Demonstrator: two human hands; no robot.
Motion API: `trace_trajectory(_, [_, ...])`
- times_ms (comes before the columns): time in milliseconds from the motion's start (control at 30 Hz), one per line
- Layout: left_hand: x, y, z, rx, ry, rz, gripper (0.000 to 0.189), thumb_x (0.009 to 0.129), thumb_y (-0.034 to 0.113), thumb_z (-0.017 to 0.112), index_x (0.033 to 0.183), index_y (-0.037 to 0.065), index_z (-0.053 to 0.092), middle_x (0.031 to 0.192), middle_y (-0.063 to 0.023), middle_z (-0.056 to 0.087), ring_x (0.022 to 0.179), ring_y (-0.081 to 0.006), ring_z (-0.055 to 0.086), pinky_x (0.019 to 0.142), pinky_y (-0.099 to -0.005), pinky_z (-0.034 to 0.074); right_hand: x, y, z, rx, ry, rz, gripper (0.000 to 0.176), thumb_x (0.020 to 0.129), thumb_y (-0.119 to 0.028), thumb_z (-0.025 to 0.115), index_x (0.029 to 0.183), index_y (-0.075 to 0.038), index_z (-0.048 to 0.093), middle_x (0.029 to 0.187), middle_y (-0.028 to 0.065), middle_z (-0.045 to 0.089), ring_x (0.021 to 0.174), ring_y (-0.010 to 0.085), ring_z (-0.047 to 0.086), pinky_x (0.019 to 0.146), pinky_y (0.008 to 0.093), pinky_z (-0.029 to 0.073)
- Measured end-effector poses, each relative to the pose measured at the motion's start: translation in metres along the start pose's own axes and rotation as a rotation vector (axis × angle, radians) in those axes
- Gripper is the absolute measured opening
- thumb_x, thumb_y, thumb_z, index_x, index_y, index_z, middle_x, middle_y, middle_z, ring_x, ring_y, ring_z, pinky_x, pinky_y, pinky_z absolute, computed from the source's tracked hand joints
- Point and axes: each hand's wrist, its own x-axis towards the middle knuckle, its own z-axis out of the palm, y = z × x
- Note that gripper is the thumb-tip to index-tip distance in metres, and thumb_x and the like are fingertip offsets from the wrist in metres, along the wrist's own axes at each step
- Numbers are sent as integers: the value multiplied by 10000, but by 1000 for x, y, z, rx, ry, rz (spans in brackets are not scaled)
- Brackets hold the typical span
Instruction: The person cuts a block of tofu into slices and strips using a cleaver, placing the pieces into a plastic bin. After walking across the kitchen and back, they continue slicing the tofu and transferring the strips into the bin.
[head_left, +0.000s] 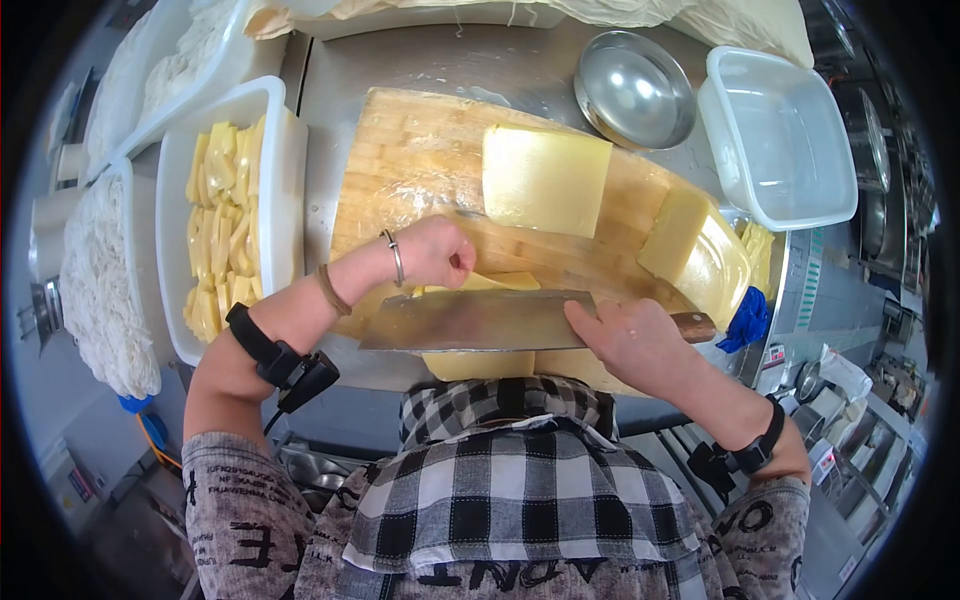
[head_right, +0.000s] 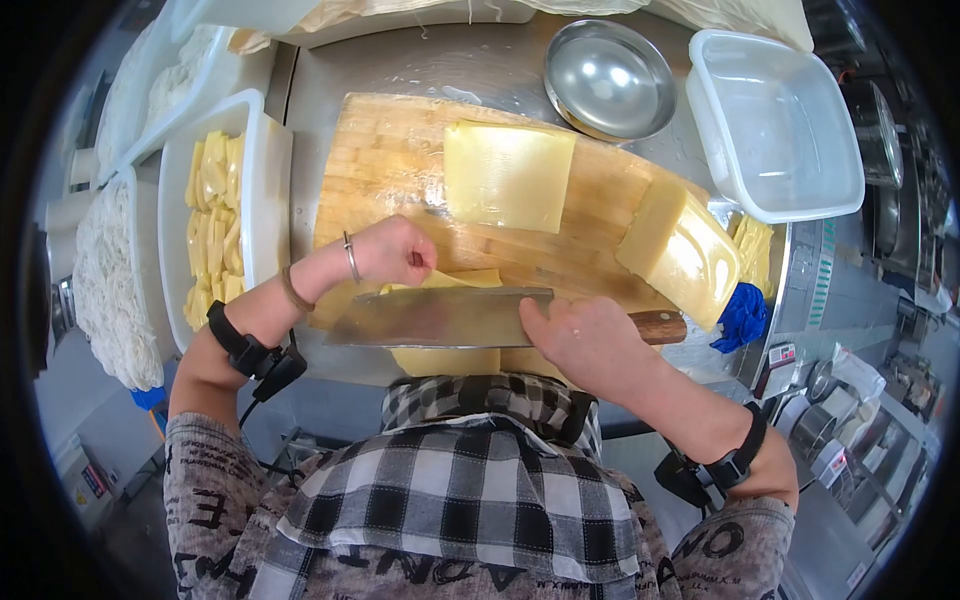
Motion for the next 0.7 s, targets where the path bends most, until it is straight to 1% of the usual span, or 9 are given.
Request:
trace_trajectory(67, [-2, 9, 0, 37, -147, -29, 89, 660, 123, 581, 709, 50, 595, 664, -78, 599, 598, -185, 581, 570, -286, 464, 1, -1, 0, -5, -1, 2, 333, 680, -76, 526, 1001, 12, 519, 594, 81, 526, 527, 219, 563, 445, 313, 435])
trace_trajectory(200, [-4, 16, 4, -51, -148, -22, 100, 686, 132, 567, 741, 49, 582, 684, -85, 578, 627, -215, 569, 594, -314, 455, 2, -1, 1, -38, 28, -12, 345, 687, -83, 521, 1020, 7, 522, 602, 75, 528, 527, 206, 564, 441, 304, 439])
trace_trajectory(267, [-1, 8, 10, 14, -89, 83, 93, 695, 144, 570, 718, 54, 569, 677, -101, 558, 622, -258, 552, 585, -349, 441, 1, -1, 3, -56, 34, -5, 349, 684, -90, 522, 1026, -17, 521, 612, 76, 514, 511, 202, 545, 431, 303, 422])
trace_trajectory(300, [0, 9, 10, 13, -89, 84, 93, 695, 144, 570, 718, 54, 569, 677, -101, 558, 622, -258, 552, 585, -349, 441, 1, -1, 4, -75, 40, 4, 353, 682, -98, 523, 1031, -41, 520, 623, 77, 501, 496, 198, 525, 421, 302, 406])
trace_trajectory(367, [3, 11, 10, 298, -154, 130, 83, 704, 133, 559, 693, 51, 554, 664, -120, 543, 621, -293, 533, 571, -374, 428, 1, -2, 4, -83, 31, 5, 352, 684, -99, 522, 1032, -41, 519, 623, 77, 500, 498, 197, 527, 421, 302, 406])
trace_trajectory(500, [5, 5, 8, 241, -166, 130, 94, 718, 137, 556, 682, 51, 547, 682, -131, 547, 647, -312, 527, 574, -390, 423, 5, -3, 5, -40, 54, 7, 341, 683, -99, 525, 1018, -36, 518, 618, 80, 497, 504, 204, 532, 421, 308, 407])
trace_trajectory(567, [4, 2, 10, 142, -103, 142, 86, 729, 124, 560, 694, 46, 550, 680, -129, 545, 662, -314, 530, 586, -388, 427, 8, -3, 7, -19, 52, 7, 330, 683, -94, 525, 1007, -32, 518, 617, 83, 498, 502, 211, 532, 421, 312, 408])
trace_trajectory(633, [3, 2, 13, 147, -78, 154, 84, 726, 121, 568, 699, 43, 551, 680, -131, 544, 665, -317, 530, 593, -388, 428, 10, -2, 9, 2, 50, 7, 319, 683, -89, 524, 997, -29, 517, 616, 86, 500, 501, 218, 532, 422, 316, 410])
trace_trajectory(700, [2, 4, 15, 150, -54, 166, 83, 723, 118, 577, 705, 41, 552, 680, -134, 543, 668, -320, 531, 601, -387, 429, 12, -2, 12, 18, 34, 20, 265, 683, -76, 522, 942, -19, 514, 605, 98, 501, 503, 234, 537, 424, 324, 414])
